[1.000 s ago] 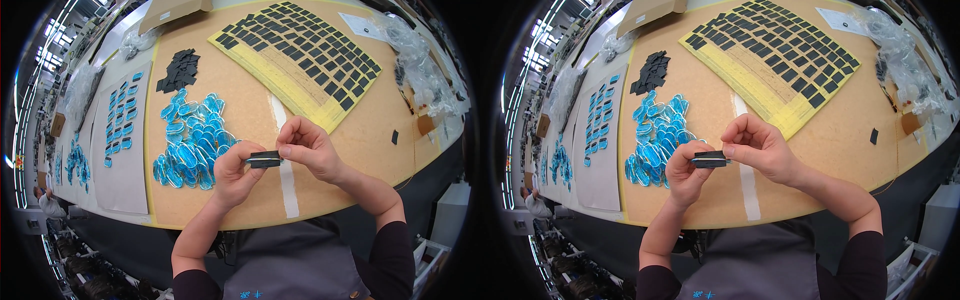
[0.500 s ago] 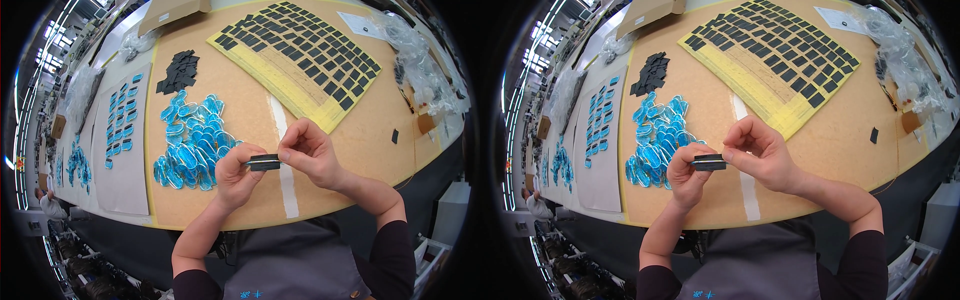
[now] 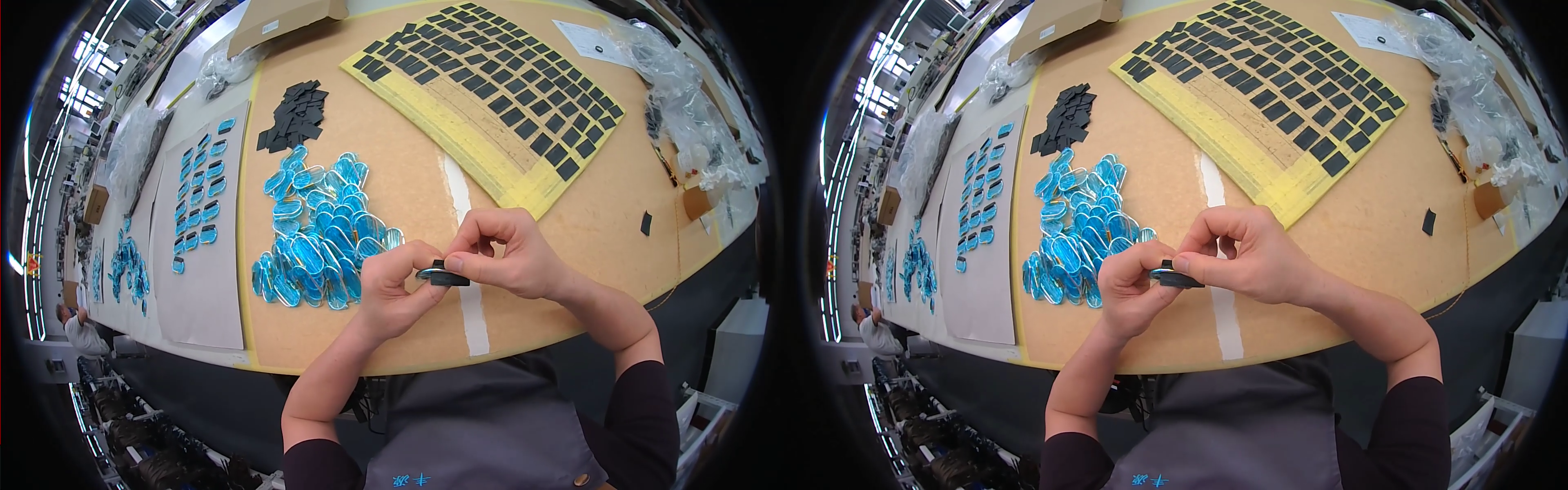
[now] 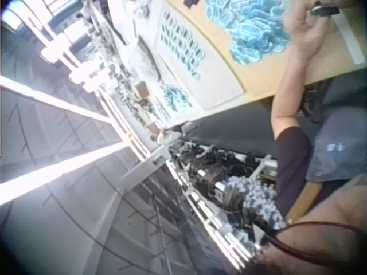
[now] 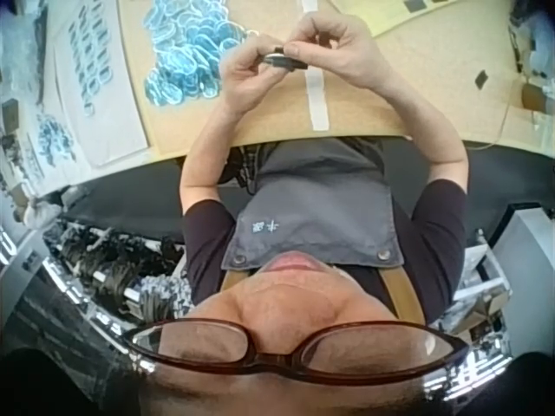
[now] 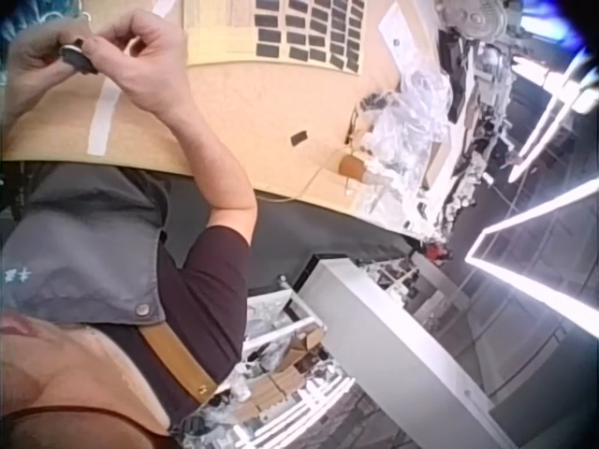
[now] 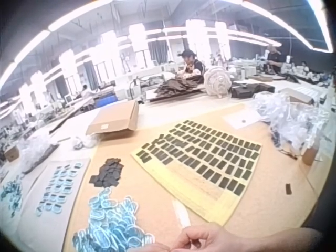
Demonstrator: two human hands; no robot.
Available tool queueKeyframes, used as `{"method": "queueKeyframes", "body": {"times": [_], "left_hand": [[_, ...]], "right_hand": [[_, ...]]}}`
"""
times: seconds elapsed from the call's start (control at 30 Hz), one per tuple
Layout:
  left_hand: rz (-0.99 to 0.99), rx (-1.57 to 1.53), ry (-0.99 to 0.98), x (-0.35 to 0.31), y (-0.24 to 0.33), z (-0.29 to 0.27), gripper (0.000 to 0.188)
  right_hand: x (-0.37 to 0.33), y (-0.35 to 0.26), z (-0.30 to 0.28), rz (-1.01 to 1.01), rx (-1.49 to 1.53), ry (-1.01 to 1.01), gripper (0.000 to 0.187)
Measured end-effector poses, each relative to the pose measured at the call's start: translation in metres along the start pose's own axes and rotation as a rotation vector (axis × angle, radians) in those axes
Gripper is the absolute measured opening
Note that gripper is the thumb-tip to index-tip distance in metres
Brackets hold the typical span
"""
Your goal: Assembling small metal or plastic tags by attaching adhesive black backing pieces.
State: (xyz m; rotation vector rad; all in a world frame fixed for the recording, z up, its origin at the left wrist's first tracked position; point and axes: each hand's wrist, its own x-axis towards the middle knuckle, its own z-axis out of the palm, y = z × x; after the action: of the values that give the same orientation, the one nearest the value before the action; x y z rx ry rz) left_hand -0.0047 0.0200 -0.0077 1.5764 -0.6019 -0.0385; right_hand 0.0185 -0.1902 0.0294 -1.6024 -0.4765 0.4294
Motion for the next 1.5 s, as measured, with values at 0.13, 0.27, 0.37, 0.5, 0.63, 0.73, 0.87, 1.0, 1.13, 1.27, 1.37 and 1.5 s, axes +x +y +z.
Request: {"method": "queueKeyframes", "body": {"times": [0.13,0.27,0.37,0.5,0.63,0.73,0.87,1.0,1.13,1.27,1.37,1.5], "left_hand": [[-0.008,0.001,-0.006,0.001,-0.001,0.000,0.010],[0.000,-0.032,-0.009,0.002,0.000,0.002,0.010],[0.013,-0.046,-0.011,0.003,0.001,0.002,0.010],[0.014,-0.068,0.004,0.002,0.000,0.001,0.010],[0.042,-0.339,0.120,0.002,-0.002,0.004,0.010],[0.024,-0.472,0.196,0.000,-0.001,0.003,0.013],[0.038,-0.307,0.165,-0.004,0.001,0.003,0.015],[0.091,-0.231,0.111,-0.003,0.001,0.001,0.021],[0.059,-0.312,0.196,0.003,0.009,0.009,0.025],[0.227,-0.178,0.243,0.005,0.008,0.006,0.033],[0.343,0.102,0.133,0.010,0.011,-0.007,0.033],[0.397,0.227,0.107,0.008,0.013,-0.011,0.027]], "right_hand": [[-0.001,0.004,0.004,-0.086,-0.054,0.056,0.011],[-0.003,0.006,0.010,-0.024,0.090,0.070,0.012],[-0.004,0.006,0.011,-0.014,0.129,0.074,0.012],[-0.003,0.005,0.006,0.014,0.135,0.011,0.011],[0.000,0.006,0.011,-0.072,0.334,0.057,0.011],[0.001,0.011,0.009,-0.304,0.189,0.015,0.024],[0.003,0.018,0.013,-0.496,-0.003,0.071,0.028],[0.003,0.020,0.013,-0.579,-0.042,0.130,0.022],[0.004,0.019,0.011,-0.600,-0.059,0.146,0.019],[0.005,0.015,0.009,-0.619,-0.078,0.141,0.019],[0.005,0.016,0.006,-0.629,-0.096,0.137,0.019],[0.007,0.015,0.005,-0.672,-0.121,0.108,0.021]]}}
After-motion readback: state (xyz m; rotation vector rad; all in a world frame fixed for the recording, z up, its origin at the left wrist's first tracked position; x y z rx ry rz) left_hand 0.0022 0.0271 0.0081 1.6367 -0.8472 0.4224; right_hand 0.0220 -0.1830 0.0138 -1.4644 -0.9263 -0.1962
